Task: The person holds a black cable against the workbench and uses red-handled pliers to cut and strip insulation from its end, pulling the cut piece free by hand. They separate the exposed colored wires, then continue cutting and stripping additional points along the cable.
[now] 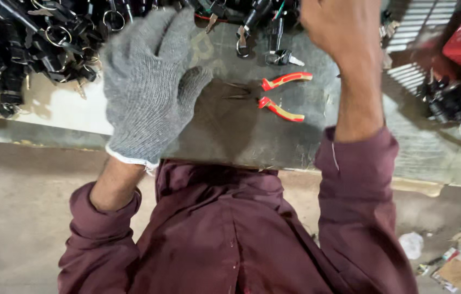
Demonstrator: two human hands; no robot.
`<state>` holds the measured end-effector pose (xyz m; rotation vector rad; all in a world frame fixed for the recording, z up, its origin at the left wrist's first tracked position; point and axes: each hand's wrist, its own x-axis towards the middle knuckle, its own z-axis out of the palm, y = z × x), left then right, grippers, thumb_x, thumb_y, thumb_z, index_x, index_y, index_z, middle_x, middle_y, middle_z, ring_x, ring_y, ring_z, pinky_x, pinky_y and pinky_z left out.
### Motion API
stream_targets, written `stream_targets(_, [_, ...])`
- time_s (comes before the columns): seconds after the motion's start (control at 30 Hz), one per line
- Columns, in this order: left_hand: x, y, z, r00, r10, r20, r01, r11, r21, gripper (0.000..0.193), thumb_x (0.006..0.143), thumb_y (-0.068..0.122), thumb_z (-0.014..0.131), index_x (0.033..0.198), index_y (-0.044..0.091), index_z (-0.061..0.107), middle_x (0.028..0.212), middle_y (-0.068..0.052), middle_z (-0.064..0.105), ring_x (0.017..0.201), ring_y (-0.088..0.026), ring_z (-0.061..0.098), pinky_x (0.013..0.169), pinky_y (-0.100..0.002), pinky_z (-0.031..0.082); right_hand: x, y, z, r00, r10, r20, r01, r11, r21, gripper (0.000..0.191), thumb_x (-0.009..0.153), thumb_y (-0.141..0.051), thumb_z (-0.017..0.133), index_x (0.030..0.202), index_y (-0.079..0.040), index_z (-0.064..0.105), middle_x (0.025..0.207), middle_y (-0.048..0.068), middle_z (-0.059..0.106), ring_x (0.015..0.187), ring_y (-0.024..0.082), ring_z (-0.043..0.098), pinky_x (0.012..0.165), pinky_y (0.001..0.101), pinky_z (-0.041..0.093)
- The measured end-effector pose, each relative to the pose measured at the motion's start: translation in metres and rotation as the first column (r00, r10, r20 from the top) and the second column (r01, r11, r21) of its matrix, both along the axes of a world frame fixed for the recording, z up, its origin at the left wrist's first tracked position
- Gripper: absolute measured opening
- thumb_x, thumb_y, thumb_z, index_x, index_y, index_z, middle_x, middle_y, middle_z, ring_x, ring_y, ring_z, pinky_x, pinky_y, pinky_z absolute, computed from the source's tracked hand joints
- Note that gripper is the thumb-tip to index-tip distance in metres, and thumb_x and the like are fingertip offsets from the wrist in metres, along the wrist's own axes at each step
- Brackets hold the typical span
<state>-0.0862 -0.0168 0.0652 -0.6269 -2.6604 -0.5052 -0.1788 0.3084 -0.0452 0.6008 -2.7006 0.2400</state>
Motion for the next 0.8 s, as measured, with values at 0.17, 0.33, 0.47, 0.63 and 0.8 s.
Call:
stream_targets(0.17, [0.008,-0.014,-0.084,0.993,-0.023,0.114,0.005,0.988,0.155,0.068,0.103,0.031,0.079,0.156,0.005,0.045,0.145,-0.018,0.053,0.131,-0.040,0.050,0.110,-0.053,0.039,0.063,-0.008,0.074,0.999,0.015,0.038,-0.009,0.990,-0.144,0.010,0.105,-0.008,0.067,0.103,0.002,0.066,0.086,0.016,0.060,0.087,0.037,0.057,0.079,0.0473,0.042])
stream_targets(0.33, [-0.019,0.011,-0.099,0.998,0.041,0.038,-0.044,0.997,0.064,0.069,0.100,0.037,0.079,0.152,0.005,0.047,0.146,-0.021,0.052,0.132,-0.042,0.048,0.108,-0.053,0.039,0.064,-0.021,0.088,0.998,0.054,-0.019,-0.057,0.986,-0.157,0.004,0.109,-0.004,0.068,0.112,-0.001,0.067,0.104,0.015,0.066,0.099,0.035,0.060,0.090,0.0430,0.045])
stream_targets(0.47, [-0.026,0.029,-0.082,0.999,-0.014,-0.031,0.017,0.995,0.102,0.069,0.102,0.045,0.079,0.150,0.007,0.046,0.142,-0.020,0.051,0.135,-0.040,0.045,0.112,-0.055,0.035,0.082,-0.008,0.079,0.984,0.137,0.114,-0.057,0.848,-0.527,0.011,0.113,-0.008,0.066,0.116,0.002,0.064,0.107,0.013,0.063,0.095,0.027,0.062,0.082,0.0326,0.045])
stream_targets(0.63, [0.008,0.042,-0.083,0.983,-0.182,0.019,0.152,0.871,0.466,0.065,0.095,0.040,0.086,0.140,0.006,0.053,0.130,-0.016,0.059,0.121,-0.036,0.057,0.105,-0.052,0.043,0.100,-0.017,0.072,0.980,0.056,0.188,0.120,0.588,-0.800,0.020,0.114,-0.016,0.070,0.116,0.003,0.064,0.104,0.007,0.059,0.087,0.018,0.061,0.075,0.0285,0.044])
stream_targets(0.8, [0.033,0.049,-0.071,0.905,-0.268,0.331,0.004,0.782,0.624,0.047,0.085,0.047,0.086,0.112,0.012,0.067,0.101,-0.008,0.070,0.086,-0.026,0.070,0.078,-0.037,0.055,0.113,-0.064,0.063,0.921,-0.350,-0.172,0.229,0.842,-0.489,0.027,0.117,-0.028,0.065,0.115,-0.001,0.062,0.108,0.009,0.058,0.102,0.020,0.056,0.095,0.0320,0.046])
